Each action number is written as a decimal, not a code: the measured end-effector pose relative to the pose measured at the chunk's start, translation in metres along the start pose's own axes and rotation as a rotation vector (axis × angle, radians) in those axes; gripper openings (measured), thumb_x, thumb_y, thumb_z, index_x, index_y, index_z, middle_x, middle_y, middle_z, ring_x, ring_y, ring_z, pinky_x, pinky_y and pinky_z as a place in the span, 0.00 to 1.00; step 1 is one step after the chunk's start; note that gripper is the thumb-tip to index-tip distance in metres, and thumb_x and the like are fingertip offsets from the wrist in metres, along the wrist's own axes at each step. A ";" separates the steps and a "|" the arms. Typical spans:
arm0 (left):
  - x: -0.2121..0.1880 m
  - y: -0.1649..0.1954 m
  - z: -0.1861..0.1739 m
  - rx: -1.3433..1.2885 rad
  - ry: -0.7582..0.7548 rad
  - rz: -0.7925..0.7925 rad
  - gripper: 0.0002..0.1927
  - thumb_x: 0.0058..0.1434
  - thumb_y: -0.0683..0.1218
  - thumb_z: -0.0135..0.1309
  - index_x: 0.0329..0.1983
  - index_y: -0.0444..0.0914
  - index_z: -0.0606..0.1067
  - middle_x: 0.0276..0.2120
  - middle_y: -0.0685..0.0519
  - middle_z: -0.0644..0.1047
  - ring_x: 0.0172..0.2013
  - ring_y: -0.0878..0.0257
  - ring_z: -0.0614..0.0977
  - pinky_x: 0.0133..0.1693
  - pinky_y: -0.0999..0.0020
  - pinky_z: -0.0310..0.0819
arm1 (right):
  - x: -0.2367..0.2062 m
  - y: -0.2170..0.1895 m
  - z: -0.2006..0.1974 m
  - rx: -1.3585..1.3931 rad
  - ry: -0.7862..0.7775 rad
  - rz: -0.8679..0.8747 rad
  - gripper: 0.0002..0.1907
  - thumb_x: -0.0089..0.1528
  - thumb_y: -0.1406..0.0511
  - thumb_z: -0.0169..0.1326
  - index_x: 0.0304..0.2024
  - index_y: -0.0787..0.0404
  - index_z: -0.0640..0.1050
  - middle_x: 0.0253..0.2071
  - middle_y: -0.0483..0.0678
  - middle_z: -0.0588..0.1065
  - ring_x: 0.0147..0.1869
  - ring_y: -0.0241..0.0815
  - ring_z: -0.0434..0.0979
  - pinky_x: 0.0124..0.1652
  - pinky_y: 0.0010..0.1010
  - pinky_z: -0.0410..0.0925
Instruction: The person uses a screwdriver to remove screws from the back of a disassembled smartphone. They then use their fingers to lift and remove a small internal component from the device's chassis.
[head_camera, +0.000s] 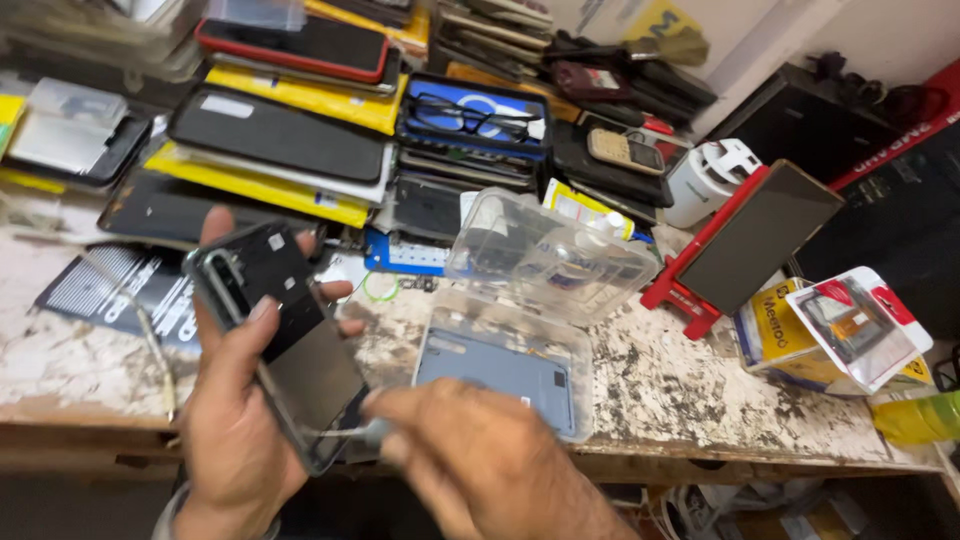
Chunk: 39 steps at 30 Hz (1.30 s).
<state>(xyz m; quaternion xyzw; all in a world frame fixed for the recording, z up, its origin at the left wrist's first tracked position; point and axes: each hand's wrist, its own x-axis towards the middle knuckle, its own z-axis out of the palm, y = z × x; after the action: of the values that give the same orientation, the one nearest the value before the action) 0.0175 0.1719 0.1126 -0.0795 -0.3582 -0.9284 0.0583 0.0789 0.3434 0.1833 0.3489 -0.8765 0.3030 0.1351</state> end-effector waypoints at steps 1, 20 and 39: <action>0.001 0.000 0.001 0.005 -0.001 0.017 0.35 0.72 0.41 0.34 0.83 0.48 0.47 0.67 0.42 0.67 0.55 0.53 0.76 0.52 0.55 0.76 | -0.002 0.001 -0.003 0.047 -0.007 -0.088 0.17 0.54 0.77 0.62 0.45 0.67 0.76 0.46 0.56 0.78 0.48 0.53 0.84 0.45 0.38 0.78; -0.012 -0.016 -0.047 -0.047 -0.027 -0.159 0.37 0.72 0.50 0.41 0.83 0.55 0.45 0.68 0.35 0.65 0.56 0.31 0.75 0.46 0.31 0.76 | -0.063 0.052 -0.025 0.092 0.330 0.307 0.09 0.58 0.75 0.61 0.41 0.64 0.79 0.44 0.52 0.80 0.52 0.44 0.82 0.54 0.31 0.74; -0.045 -0.067 -0.086 0.476 -0.213 -0.032 0.45 0.55 0.42 0.64 0.76 0.39 0.58 0.54 0.34 0.76 0.43 0.44 0.87 0.39 0.50 0.83 | -0.057 0.117 -0.050 -0.311 0.261 0.400 0.08 0.60 0.72 0.60 0.41 0.64 0.77 0.40 0.50 0.79 0.43 0.40 0.83 0.43 0.29 0.75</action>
<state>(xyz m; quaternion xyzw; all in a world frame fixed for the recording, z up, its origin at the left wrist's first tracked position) 0.0412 0.1657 -0.0031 -0.1550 -0.5719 -0.8053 0.0225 0.0402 0.4712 0.1456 0.1022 -0.9391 0.2279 0.2360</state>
